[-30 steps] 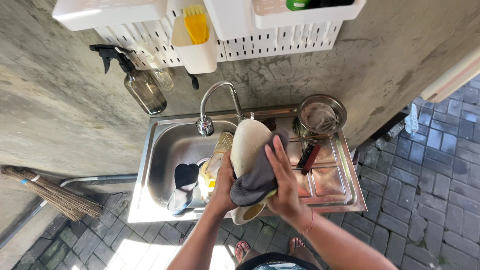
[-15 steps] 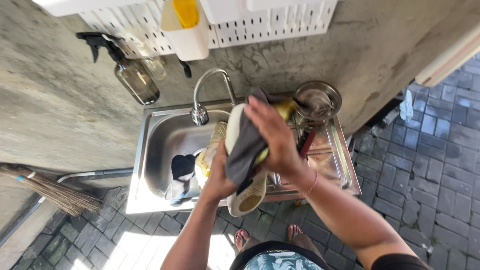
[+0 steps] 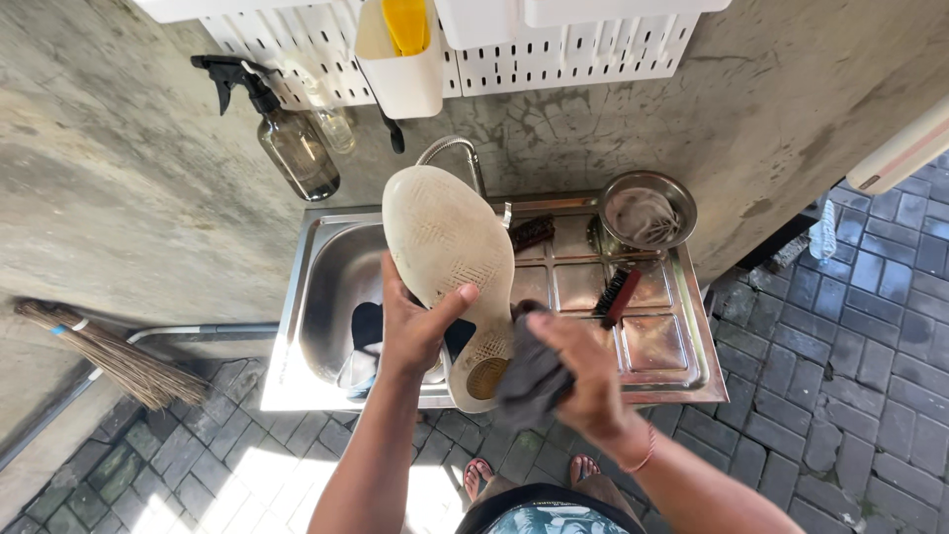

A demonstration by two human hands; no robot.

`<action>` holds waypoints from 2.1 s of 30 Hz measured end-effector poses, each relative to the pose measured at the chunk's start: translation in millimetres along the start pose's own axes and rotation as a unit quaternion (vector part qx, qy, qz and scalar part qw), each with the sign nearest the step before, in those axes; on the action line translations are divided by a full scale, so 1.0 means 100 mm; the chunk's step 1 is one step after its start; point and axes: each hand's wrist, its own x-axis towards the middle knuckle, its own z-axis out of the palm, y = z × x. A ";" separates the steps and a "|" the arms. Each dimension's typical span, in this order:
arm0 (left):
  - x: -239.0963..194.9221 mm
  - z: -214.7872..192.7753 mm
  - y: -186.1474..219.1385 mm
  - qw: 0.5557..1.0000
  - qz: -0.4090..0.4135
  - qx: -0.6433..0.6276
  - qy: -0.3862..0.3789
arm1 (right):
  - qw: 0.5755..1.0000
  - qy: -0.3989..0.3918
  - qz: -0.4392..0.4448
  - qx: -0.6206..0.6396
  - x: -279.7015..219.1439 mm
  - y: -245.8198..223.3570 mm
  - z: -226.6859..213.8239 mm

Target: The person cleans a pair of white sneakers at an outdoor sink. They wipe the shoes with a cloth, rinse the cloth under running water, apply a cleaning spray to a brush, and scrub the shoes with the brush.

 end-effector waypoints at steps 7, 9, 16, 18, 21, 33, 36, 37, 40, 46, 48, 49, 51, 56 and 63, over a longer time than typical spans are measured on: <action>-0.10 0.32 -0.28 0.997 -0.006 -0.080 -0.012 | 0.999 0.030 -0.034 -0.018 1.05 -0.05 0.02; -0.11 0.47 -0.10 0.994 0.001 -0.109 -0.019 | 0.996 0.010 -0.071 -0.046 0.96 0.03 0.19; -0.02 0.29 -0.21 0.991 0.006 -0.107 0.083 | 0.996 -0.046 0.020 0.080 -0.15 -0.03 0.41; -0.10 0.28 -0.29 0.994 -0.022 -0.084 0.065 | 0.993 -0.041 0.035 0.103 -0.01 0.06 0.38; -0.21 0.33 -0.48 0.997 -0.063 -0.034 0.019 | 0.995 -0.050 0.015 0.081 0.60 0.15 0.21; -0.05 0.17 -0.27 0.959 -0.026 -0.265 0.095 | 0.993 -0.099 -0.058 0.007 -0.22 -0.35 0.24; -0.12 0.15 -0.29 0.968 -0.088 -0.211 0.099 | 0.989 -0.139 -0.018 0.043 -0.22 -0.23 0.28; -0.17 0.16 -0.38 0.973 -0.086 -0.204 0.068 | 0.993 -0.108 -0.026 0.034 -0.06 -0.18 0.29; -0.29 0.20 -0.44 0.980 -0.081 -0.182 -0.010 | 0.995 -0.092 -0.013 0.028 0.65 -0.15 0.20; -0.25 0.19 -0.30 0.987 -0.054 -0.153 0.012 | 0.991 -0.134 -0.003 0.026 0.75 -0.10 0.28; -0.23 0.11 -0.19 0.990 -0.072 -0.102 0.061 | 0.990 -0.133 -0.013 0.041 0.45 -0.22 0.35; -0.18 0.08 -0.20 0.977 -0.032 -0.198 0.072 | 0.992 -0.116 -0.007 0.045 0.30 -0.26 0.38; -0.11 0.03 -0.12 0.953 0.006 -0.292 0.080 | 0.994 -0.099 0.002 0.046 0.03 -0.29 0.42; 0.03 -0.07 0.21 0.959 0.022 -0.201 0.197 | 0.992 -0.079 0.022 0.096 -0.50 -0.30 0.42; 0.11 -0.20 0.36 0.985 0.079 -0.069 0.136 | 0.917 -0.028 0.269 0.294 -0.27 -0.31 -0.27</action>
